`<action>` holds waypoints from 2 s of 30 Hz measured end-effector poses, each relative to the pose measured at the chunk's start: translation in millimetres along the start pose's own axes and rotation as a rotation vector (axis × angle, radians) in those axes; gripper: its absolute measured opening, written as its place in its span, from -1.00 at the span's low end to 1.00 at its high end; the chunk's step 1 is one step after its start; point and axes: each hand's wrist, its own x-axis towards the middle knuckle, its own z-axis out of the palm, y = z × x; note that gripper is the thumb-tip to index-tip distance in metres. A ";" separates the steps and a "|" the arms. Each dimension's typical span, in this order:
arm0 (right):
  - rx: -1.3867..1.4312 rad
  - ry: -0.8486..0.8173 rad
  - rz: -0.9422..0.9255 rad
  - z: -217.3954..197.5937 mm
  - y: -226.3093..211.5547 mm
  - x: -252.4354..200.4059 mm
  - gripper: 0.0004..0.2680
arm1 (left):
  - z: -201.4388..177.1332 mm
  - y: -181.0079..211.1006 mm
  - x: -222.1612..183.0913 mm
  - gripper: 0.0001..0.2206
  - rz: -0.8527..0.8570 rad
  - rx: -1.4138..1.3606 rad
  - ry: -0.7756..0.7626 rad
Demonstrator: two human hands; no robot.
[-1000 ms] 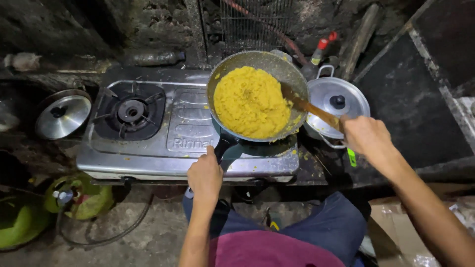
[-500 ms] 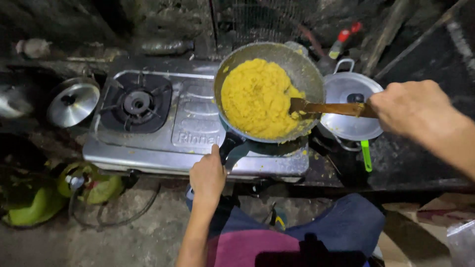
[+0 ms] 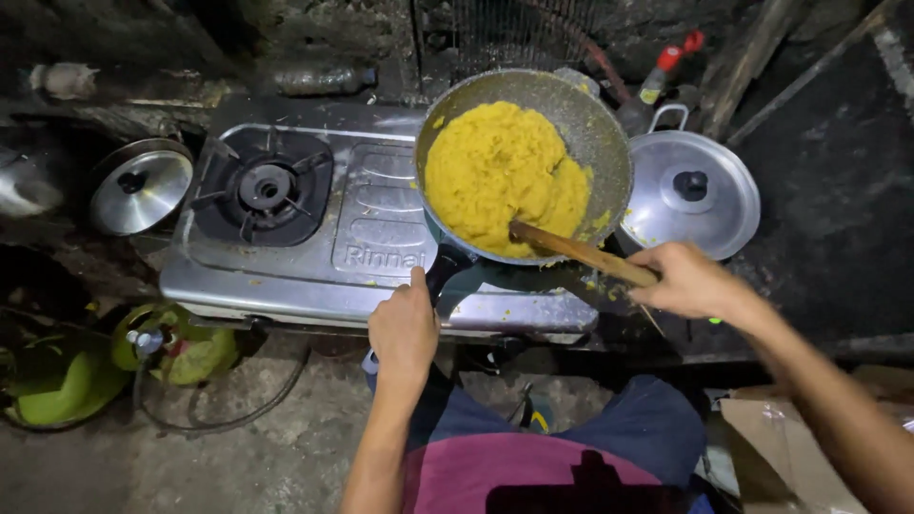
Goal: Stirring a thick yellow mixture in a pan on a gas stove using a wooden spatula.
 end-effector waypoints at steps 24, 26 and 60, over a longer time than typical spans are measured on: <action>2.565 -0.522 -0.127 184.5 -43.2 -26.8 -0.70 | -10.4 -0.3 3.2 -0.50 -0.093 -0.111 -0.257; 2.726 -0.665 -0.306 195.6 -52.1 -27.3 -0.68 | 2.4 0.0 2.8 -0.64 -0.080 -0.068 -0.103; 2.455 -0.287 -0.226 191.4 -86.7 -56.9 -0.58 | -7.6 5.5 -6.1 -0.62 -0.081 -0.074 0.094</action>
